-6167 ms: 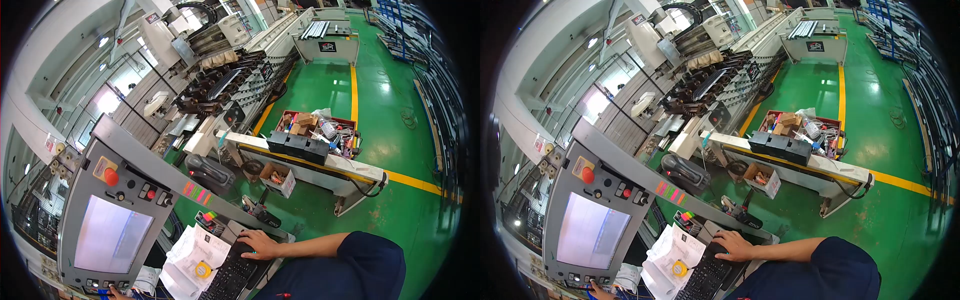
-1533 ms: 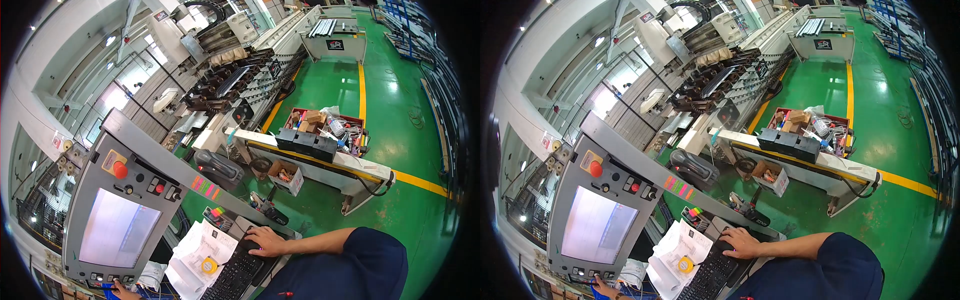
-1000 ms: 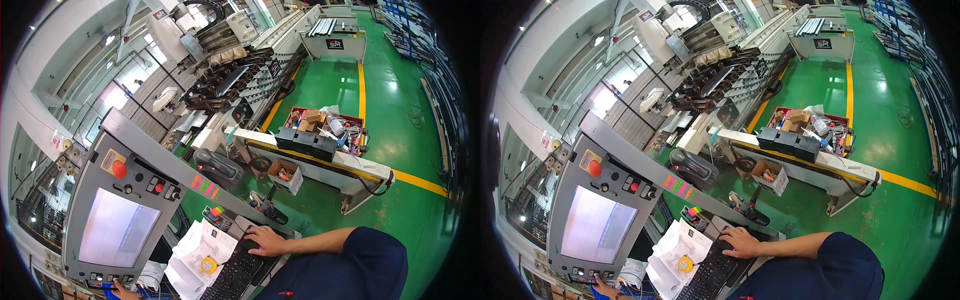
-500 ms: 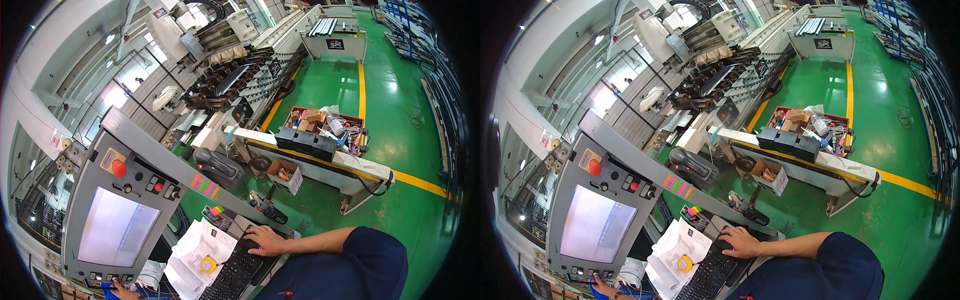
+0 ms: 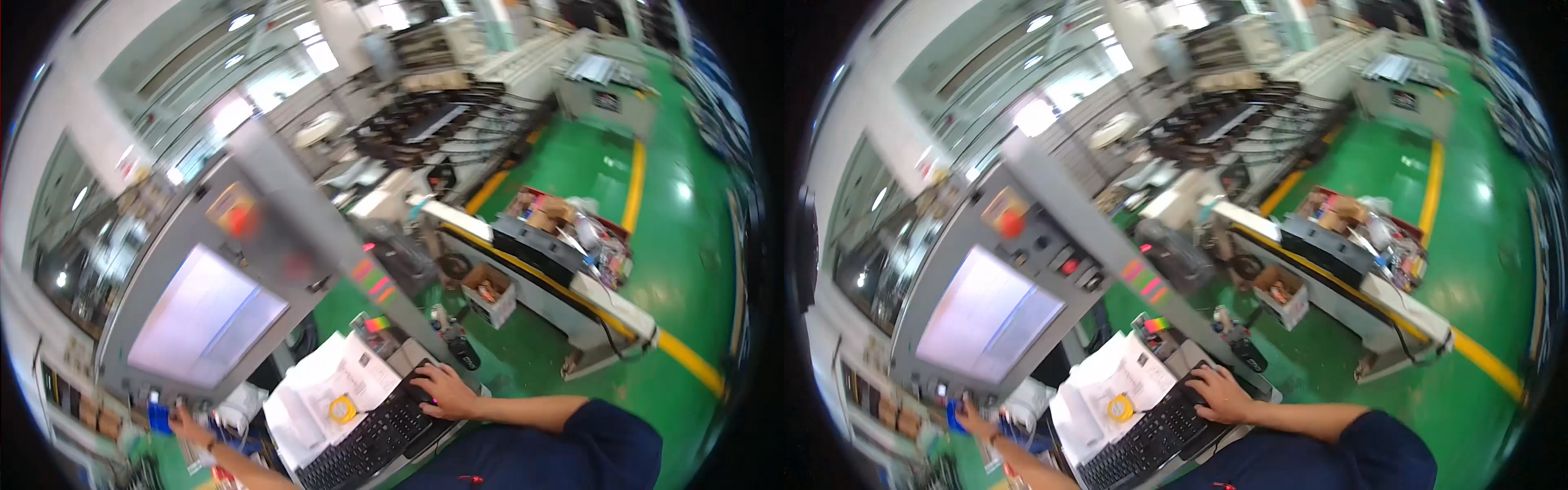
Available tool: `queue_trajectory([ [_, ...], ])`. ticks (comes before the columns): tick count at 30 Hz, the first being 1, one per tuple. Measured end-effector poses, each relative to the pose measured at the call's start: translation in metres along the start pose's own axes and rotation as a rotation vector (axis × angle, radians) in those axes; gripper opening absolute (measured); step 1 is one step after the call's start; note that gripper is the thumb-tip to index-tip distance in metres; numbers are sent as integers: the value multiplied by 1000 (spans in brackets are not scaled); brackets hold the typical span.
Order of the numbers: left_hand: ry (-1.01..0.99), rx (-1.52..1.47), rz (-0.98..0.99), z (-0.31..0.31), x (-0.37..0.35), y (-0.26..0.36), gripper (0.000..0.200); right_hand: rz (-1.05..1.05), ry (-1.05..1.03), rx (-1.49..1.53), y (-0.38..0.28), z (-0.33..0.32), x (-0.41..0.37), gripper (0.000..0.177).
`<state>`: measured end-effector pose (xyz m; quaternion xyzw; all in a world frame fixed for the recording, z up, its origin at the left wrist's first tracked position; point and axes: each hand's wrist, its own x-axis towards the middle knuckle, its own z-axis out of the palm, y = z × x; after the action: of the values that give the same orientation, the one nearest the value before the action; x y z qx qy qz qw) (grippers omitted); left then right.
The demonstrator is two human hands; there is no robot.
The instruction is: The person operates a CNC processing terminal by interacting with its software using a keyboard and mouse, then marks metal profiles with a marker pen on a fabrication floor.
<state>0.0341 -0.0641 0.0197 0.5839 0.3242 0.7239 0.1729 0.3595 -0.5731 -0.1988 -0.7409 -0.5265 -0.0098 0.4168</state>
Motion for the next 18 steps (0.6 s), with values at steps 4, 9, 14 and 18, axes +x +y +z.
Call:
queue_trajectory([
  [4, 34, 44, -27, -1, 6, -15, 27, 57, -52, 19, -4, 1, 9, 64],
  [9, -31, -233, -143, -2, 1, 0, 31, 48, -9, 17, 1, 13, 8, 64],
  [14, 64, -129, -89, 2, 1, -3, 30, 60, -10, 23, 3, 18, 9, 64],
  [18, 87, -102, -130, 0, 8, -23, 32, 75, -17, 40, 1, 19, 11, 65],
])
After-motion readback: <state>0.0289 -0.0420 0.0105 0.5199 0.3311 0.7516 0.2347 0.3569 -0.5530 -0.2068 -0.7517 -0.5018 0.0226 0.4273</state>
